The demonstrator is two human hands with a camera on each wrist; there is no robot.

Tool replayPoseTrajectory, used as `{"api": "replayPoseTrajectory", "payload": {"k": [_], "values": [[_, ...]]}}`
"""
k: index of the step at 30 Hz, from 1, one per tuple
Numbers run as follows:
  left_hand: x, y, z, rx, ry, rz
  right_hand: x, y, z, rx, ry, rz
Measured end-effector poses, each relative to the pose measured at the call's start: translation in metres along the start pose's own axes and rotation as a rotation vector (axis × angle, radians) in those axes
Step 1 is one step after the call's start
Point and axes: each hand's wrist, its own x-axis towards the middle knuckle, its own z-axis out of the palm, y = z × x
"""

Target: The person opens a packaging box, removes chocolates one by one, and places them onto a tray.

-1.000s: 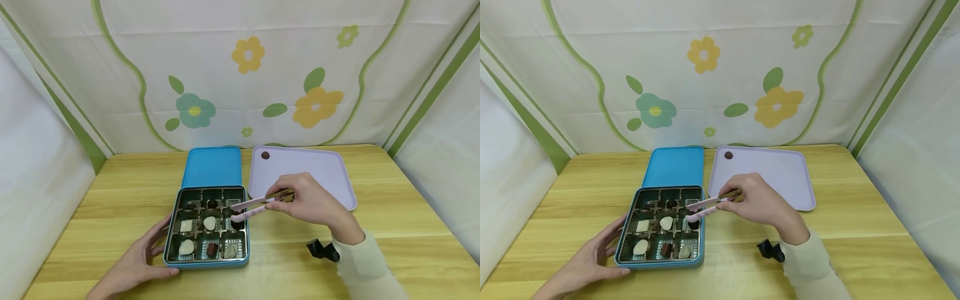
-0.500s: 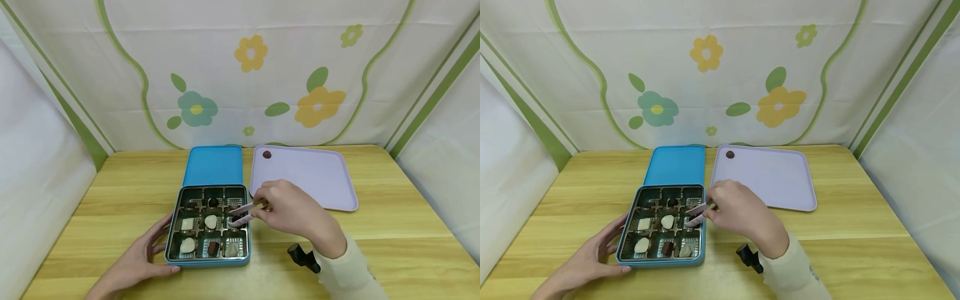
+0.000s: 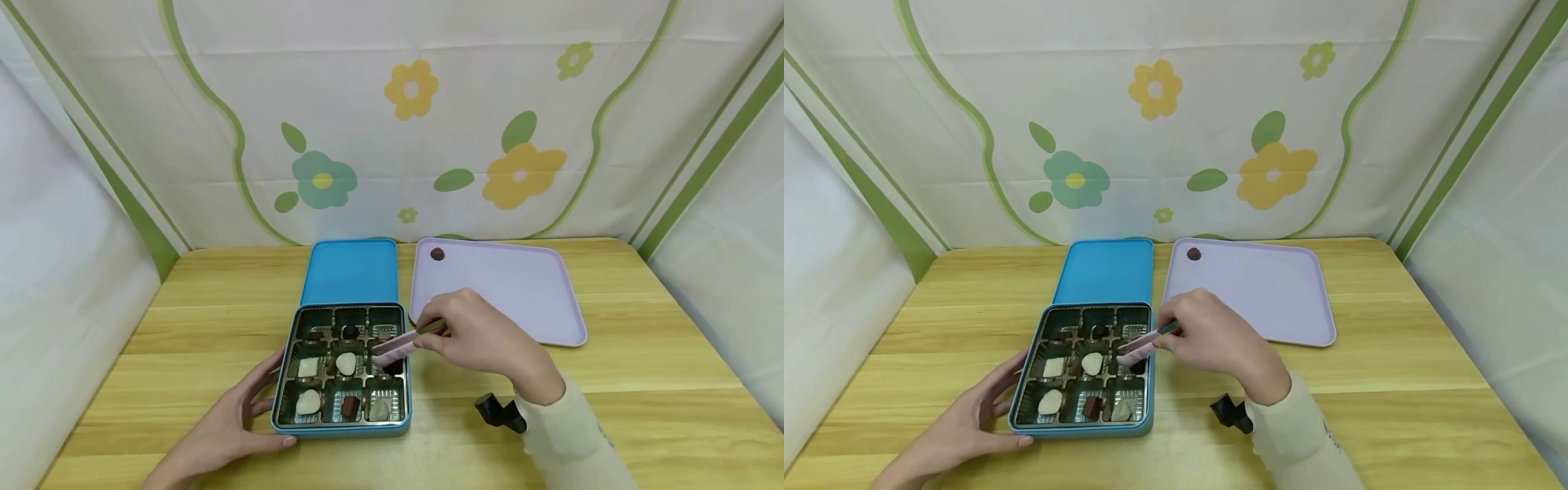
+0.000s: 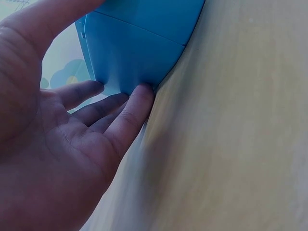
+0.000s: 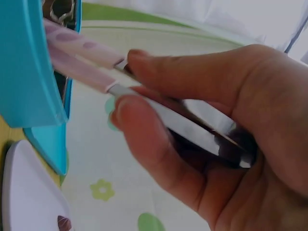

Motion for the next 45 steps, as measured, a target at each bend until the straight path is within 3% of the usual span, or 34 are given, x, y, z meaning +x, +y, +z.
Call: {"api": "replayPoseTrajectory", "payload": {"k": [7, 19, 29, 37, 45], "values": [[0.000, -0.001, 0.000, 0.018, 0.012, 0.009, -0.001, 0.011, -0.002, 0.056, 0.002, 0.010], [0.000, -0.002, 0.001, 0.021, 0.011, 0.028, 0.001, -0.012, 0.007, -0.083, -0.020, -0.039], [0.000, -0.001, 0.000, 0.028, 0.012, 0.024, 0.001, -0.003, 0.006, -0.001, -0.021, -0.034], [0.000, 0.001, 0.000, 0.068, 0.042, 0.033, -0.001, 0.002, -0.003, 0.035, 0.047, -0.045], [0.000, 0.002, 0.001, 0.064, 0.037, 0.025, -0.008, -0.005, -0.012, 0.013, 0.066, -0.015]]}}
